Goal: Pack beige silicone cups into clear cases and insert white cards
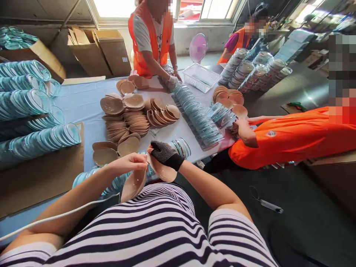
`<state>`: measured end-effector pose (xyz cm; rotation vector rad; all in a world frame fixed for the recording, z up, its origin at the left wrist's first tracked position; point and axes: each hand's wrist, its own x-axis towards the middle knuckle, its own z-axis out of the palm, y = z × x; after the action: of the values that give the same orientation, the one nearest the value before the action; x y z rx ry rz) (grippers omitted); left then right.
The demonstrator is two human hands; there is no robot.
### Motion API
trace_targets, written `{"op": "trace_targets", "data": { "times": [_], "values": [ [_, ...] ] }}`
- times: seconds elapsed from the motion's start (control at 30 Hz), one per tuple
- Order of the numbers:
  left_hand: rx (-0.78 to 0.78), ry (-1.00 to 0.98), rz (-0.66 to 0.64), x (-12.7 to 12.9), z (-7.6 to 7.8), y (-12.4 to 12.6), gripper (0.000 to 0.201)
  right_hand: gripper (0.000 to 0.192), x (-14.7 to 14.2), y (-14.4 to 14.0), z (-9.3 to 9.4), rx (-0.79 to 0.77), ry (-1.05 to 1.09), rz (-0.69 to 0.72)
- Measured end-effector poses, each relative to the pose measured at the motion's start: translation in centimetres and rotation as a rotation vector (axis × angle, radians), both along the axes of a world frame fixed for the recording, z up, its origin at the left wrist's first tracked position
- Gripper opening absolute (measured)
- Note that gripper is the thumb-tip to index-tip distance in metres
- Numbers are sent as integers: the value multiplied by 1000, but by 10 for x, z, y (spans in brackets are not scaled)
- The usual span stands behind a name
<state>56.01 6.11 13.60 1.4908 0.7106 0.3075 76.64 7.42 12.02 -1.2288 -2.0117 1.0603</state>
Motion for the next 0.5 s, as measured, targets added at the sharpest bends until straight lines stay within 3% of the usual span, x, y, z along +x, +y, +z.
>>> {"op": "trace_targets", "data": {
  "times": [0.07, 0.13, 0.23, 0.4, 0.5],
  "values": [
    [-58, -11, 91, -2, -5, 3, 39, 17, 0, 1, 0, 108, -18, 0],
    [-92, -16, 180, -6, -11, 7, 41, 27, -2, -2, 1, 270, -4, 35],
    [-99, -7, 237, -11, -18, 10, 41, 36, -10, -14, 0, 401, -71, 246],
    [-173, 22, 460, -16, -32, 12, 46, 25, -30, -9, -14, 320, -319, 226],
    [-222, 35, 554, -19, -43, 13, 50, 21, -40, 5, -31, 192, -206, 158]
  ]
}}
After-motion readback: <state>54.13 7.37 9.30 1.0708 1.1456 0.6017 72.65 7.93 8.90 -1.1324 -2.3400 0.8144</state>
